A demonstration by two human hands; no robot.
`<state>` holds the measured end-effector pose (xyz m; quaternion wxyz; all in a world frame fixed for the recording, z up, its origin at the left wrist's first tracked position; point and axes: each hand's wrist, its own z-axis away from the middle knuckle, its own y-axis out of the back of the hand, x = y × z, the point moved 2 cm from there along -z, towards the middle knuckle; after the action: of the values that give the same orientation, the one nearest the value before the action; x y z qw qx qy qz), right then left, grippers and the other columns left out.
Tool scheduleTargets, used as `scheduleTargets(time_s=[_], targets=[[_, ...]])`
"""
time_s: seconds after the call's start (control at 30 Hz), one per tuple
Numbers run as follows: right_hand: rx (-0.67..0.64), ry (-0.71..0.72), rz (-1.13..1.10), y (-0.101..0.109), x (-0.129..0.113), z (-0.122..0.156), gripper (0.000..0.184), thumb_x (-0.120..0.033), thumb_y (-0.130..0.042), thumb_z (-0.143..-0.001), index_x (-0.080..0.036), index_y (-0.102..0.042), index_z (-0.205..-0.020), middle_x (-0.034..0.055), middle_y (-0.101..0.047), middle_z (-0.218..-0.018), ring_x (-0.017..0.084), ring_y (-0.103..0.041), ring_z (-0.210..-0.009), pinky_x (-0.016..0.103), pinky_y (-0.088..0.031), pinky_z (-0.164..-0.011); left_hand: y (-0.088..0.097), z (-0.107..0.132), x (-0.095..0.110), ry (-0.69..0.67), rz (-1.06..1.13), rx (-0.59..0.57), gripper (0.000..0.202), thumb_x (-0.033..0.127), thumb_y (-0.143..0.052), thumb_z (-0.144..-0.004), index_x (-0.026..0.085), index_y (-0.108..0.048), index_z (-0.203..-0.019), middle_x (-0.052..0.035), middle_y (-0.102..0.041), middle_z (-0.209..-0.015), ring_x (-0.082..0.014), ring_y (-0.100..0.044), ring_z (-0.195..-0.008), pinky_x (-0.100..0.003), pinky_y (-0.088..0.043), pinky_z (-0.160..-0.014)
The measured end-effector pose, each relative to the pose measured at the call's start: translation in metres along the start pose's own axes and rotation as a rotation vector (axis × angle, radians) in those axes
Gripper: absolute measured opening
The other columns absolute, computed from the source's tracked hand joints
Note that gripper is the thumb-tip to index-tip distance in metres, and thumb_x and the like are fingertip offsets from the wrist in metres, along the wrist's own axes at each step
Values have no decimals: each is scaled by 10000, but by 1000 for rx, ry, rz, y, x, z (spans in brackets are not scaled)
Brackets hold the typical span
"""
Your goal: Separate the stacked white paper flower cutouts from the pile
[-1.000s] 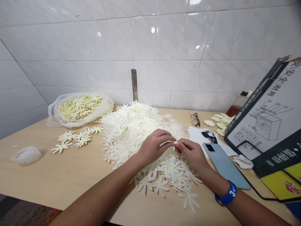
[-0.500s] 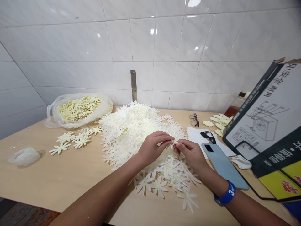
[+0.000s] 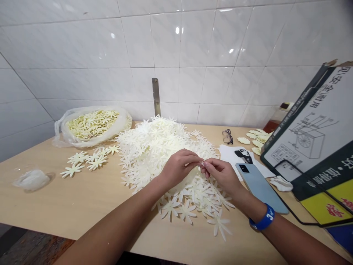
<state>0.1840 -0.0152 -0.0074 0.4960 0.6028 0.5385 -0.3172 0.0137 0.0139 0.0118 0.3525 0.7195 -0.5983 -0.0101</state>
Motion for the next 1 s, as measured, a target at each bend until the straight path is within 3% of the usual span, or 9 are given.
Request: scheduleTargets(time_s=[0.1,0.23,0.37,0.47,0.63,0.8,0.9,1.0], targets=[[15,-7,-13,1,1,1,280,-368,-545,-919,-188,-636,-725,9,-578,-625,150,-548,-627,269,-442,-617,3,-3,1,205,177,41,101,218,-639,-857,198,-738,-844,-54,-734,-880,-164,-669,-840,-273,-528,-764],[75,-3,-23,4,5,0,260,-371,-561,-913,-186,-637,-748,7,-578,-640,143,-545,-613,267,-451,-618,9,-6,-1,536,404,229,140,304,-613,-866,181,-676,-847,-64,-699,-963,-168,-644,-938,-248,-520,-763],[113,-5,-26,5,7,-1,261,-385,-567,-911,-186,-640,-759,6,-574,-640,139,-539,-599,265,-449,-601,11,-7,-11,778,665,373,189,356,-614,-845,173,-567,-828,-19,-646,-754,-141,-649,-743,-284,-532,-737],[153,-14,-11,5,7,-1,264,-389,-578,-905,-186,-640,-748,12,-588,-670,134,-532,-595,262,-439,-587,10,-6,-19,868,770,411,194,322,-618,-829,190,-529,-938,48,-571,-620,-102,-602,-599,-314,-535,-754],[201,-46,-1,6,7,0,280,-415,-596,-891,-182,-641,-742,18,-597,-679,133,-525,-590,264,-435,-582,8,-3,-26,844,680,392,340,268,-671,-766,184,-546,-1071,68,-535,-624,-84,-536,-608,-263,-502,-734],[180,-53,-12,5,8,-1,306,-444,-596,-885,-179,-639,-738,29,-600,-686,138,-519,-588,270,-436,-576,11,1,-27,783,293,293,238,332,-592,-847,215,-586,-1054,36,-549,-663,-118,-524,-623,-246,-429,-619],[173,-46,-14,4,7,0,315,-451,-592,-886,-179,-639,-733,35,-599,-687,143,-519,-586,275,-441,-572,13,2,-24,660,87,268,226,332,-581,-874,224,-607,-1072,-31,-642,-886,-172,-601,-835,-308,-468,-760],[174,-39,-17,3,4,0,306,-442,-591,-889,-181,-641,-737,33,-600,-691,144,-519,-588,275,-445,-577,16,1,-16,439,-152,309,201,273,-582,-888,220,-634,-1075,-81,-633,-1117,-231,-554,-1103,-398,-421,-965]])
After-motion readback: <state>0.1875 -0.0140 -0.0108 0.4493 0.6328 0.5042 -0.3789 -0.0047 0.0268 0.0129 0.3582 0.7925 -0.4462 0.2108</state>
